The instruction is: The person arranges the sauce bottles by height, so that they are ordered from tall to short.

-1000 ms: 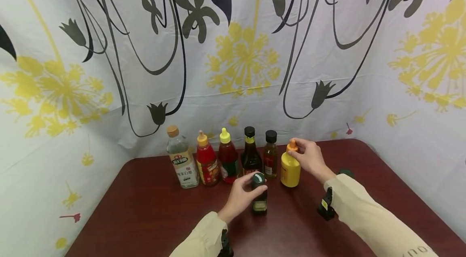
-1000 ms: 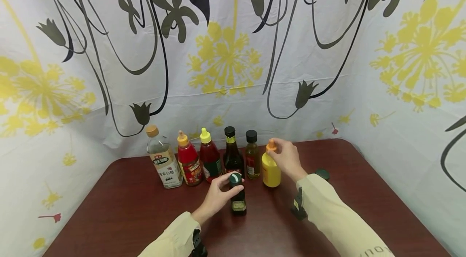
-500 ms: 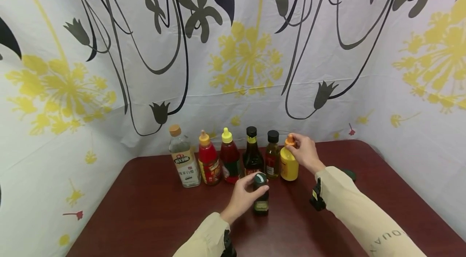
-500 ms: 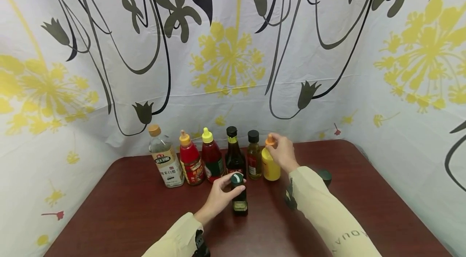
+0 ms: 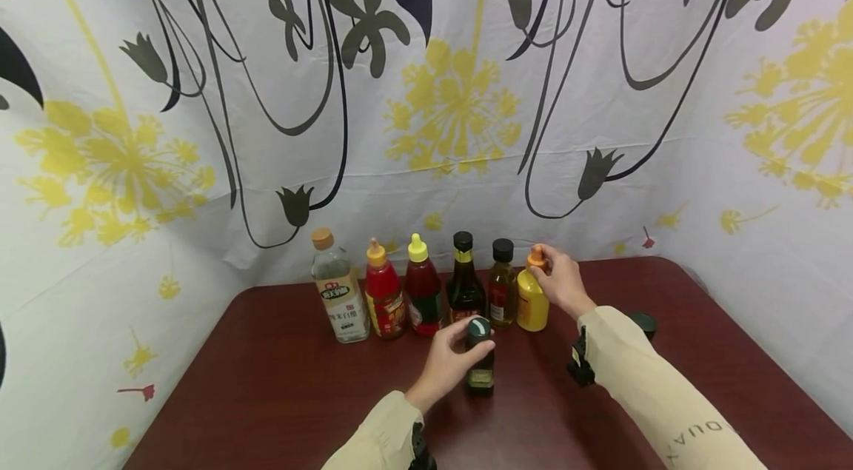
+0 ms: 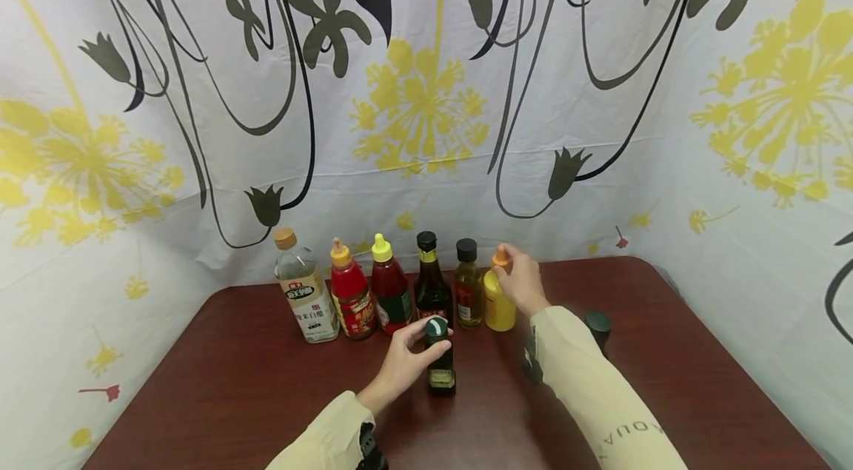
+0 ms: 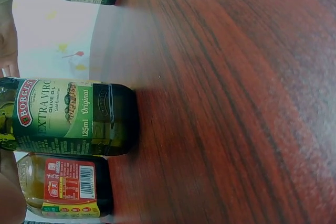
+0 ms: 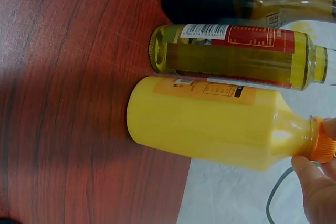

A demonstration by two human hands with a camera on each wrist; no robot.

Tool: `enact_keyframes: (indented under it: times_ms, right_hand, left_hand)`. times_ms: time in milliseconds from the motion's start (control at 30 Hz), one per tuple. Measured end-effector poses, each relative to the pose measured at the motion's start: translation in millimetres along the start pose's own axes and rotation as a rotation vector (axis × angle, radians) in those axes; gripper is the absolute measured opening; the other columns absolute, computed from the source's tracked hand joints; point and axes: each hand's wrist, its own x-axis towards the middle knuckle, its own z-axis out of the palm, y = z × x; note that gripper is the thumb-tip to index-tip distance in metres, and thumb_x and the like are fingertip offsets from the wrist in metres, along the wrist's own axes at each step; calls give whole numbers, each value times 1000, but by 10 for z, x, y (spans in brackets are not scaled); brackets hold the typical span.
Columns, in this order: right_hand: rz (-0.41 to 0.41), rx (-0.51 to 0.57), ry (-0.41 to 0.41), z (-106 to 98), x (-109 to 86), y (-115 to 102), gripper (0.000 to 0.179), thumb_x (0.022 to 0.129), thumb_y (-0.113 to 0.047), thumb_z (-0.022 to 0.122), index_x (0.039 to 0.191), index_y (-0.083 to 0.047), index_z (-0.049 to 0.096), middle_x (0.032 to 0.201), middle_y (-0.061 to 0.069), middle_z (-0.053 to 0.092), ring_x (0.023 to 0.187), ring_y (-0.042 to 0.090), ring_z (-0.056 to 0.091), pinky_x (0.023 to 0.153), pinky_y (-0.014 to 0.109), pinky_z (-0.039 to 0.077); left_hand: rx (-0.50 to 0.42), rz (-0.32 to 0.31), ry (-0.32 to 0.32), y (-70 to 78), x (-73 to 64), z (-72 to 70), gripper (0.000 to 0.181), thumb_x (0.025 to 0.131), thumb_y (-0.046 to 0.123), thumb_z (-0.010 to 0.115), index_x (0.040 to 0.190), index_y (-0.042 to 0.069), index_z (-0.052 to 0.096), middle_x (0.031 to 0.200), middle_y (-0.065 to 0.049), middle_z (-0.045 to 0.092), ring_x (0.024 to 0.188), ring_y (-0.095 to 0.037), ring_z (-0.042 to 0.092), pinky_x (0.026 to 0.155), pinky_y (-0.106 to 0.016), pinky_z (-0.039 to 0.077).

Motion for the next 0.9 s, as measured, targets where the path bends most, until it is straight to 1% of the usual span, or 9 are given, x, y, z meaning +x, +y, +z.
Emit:
enact_keyframes:
  times_ms: [133, 300, 567, 700, 833, 900]
  right_hand:
    - [-14, -8, -23, -18, 14, 16, 39, 87, -1, 53, 124, 6, 43, 112, 28, 51, 96, 39, 53, 75, 44, 46]
    - [-24, -14, -45, -39, 30, 41, 40, 87, -1, 52, 124, 6, 42, 114, 29, 50, 100, 40, 51, 78, 46, 45]
    - [-17, -2, -76, -65, 29, 36, 41, 86, 1, 54, 124, 7, 41, 120, 28, 46, 105, 41, 48, 84, 47, 41]
    - [12, 0, -129, -124, 39, -22, 50, 87, -4, 54, 130, 7, 33, 127, 30, 38, 111, 43, 41, 88, 50, 38]
    - [52, 32, -192, -282, 43, -111, 60, 89, -13, 53, 137, 5, 21, 136, 30, 25, 120, 43, 30, 93, 53, 31]
    - [64, 57, -207, -386, 38, -161, 62, 90, -16, 52, 138, 3, 18, 137, 30, 22, 123, 43, 27, 95, 53, 28]
  left_hand:
    - [-9, 9, -3, 0, 0, 3, 38, 82, 14, 64, 116, 2, 57, 101, -8, 64, 99, -13, 56, 84, -26, 44]
    - [-20, 11, -9, 4, -4, 5, 37, 82, 13, 64, 116, 2, 57, 100, -8, 64, 99, -12, 56, 84, -29, 44]
    - [-19, 9, -5, 13, -9, 1, 35, 82, 12, 64, 114, 2, 58, 100, -9, 64, 99, -13, 57, 84, -26, 43]
    - [-12, 14, 6, 5, -11, 1, 35, 81, 12, 64, 114, 2, 58, 100, -9, 64, 99, -13, 56, 84, -26, 43]
    - [-11, 16, 15, 5, -14, 9, 35, 81, 12, 65, 113, 0, 58, 100, -10, 64, 100, -14, 56, 84, -24, 43]
    - [-9, 14, 14, 5, -18, 9, 36, 81, 12, 65, 113, -1, 58, 100, -9, 64, 100, -14, 56, 84, -23, 43]
